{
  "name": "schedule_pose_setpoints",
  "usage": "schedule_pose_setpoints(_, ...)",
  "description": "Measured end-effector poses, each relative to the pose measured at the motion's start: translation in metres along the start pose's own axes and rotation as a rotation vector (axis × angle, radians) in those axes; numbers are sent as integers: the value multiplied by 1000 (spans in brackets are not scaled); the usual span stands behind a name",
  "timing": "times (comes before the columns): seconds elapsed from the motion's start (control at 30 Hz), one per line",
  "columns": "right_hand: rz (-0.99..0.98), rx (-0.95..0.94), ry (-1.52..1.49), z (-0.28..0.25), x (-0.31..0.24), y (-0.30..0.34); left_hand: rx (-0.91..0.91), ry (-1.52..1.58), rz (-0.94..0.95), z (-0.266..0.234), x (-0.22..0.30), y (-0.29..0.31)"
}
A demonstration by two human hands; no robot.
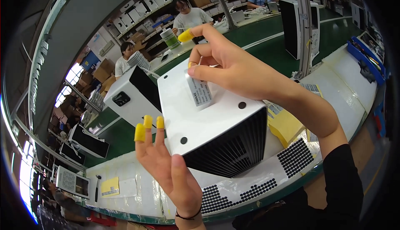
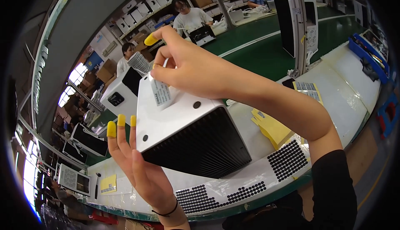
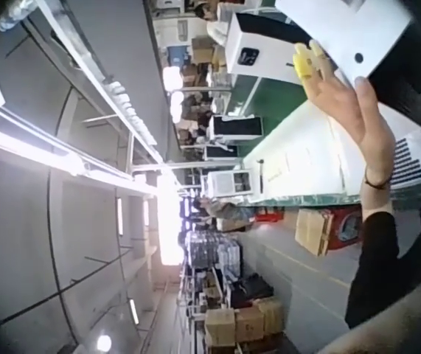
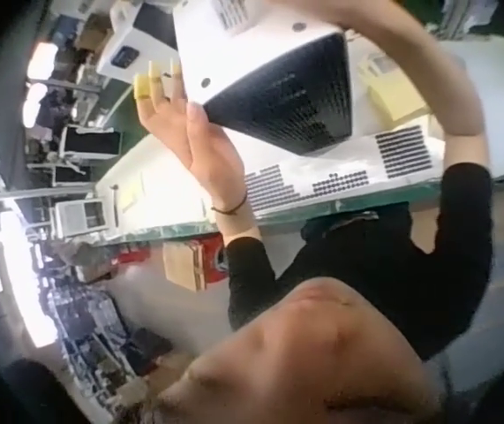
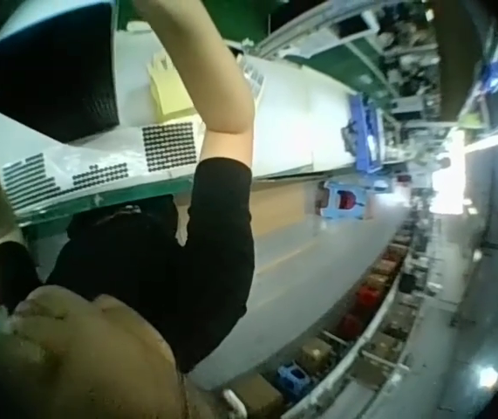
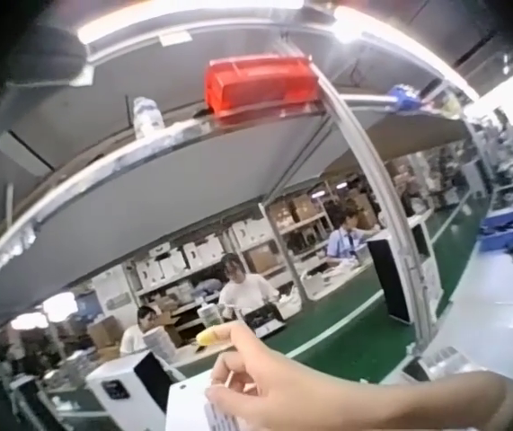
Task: Applying labels and rubber feet to electronic device housings on a factory assembly line.
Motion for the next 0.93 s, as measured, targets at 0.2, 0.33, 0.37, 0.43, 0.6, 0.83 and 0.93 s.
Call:
schedule_pose_setpoints(0.2, 48, -29, -40, 3, -7, 3, 6, 43, -85, 8, -2, -6)
schedule_pose_setpoints(0.33, 50, -20, -69, 3, -4, 5, 50, 35, -108, 11, -4, -12)
schedule_pose_setpoints(0.37, 43, -17, -65, 3, -4, 6, 52, 35, -107, 12, -3, -13)
schedule_pose_setpoints(0.43, 45, -10, -58, 2, -5, 8, 38, 80, -131, 14, -3, -14)
schedule_pose_setpoints(0.6, -76, 58, -118, 2, -13, 15, 59, 151, -109, 15, -1, -3)
schedule_pose_setpoints(0.83, -135, -27, -124, 0, -52, 28, -192, -66, 90, 4, 40, 42)
schedule_pose_setpoints(0.93, -218, -83, -125, 2, -64, 41, -296, 73, 42, -7, 38, 64)
Point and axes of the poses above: each hand's wrist, its own y-axis away from the middle knuckle, its own z-axis out of the palm, x = y × z, the point moved 8 cm from there along -y, towards the middle knuckle, and after that the axes turned 8 degrees about y, right-handed, at the moved point
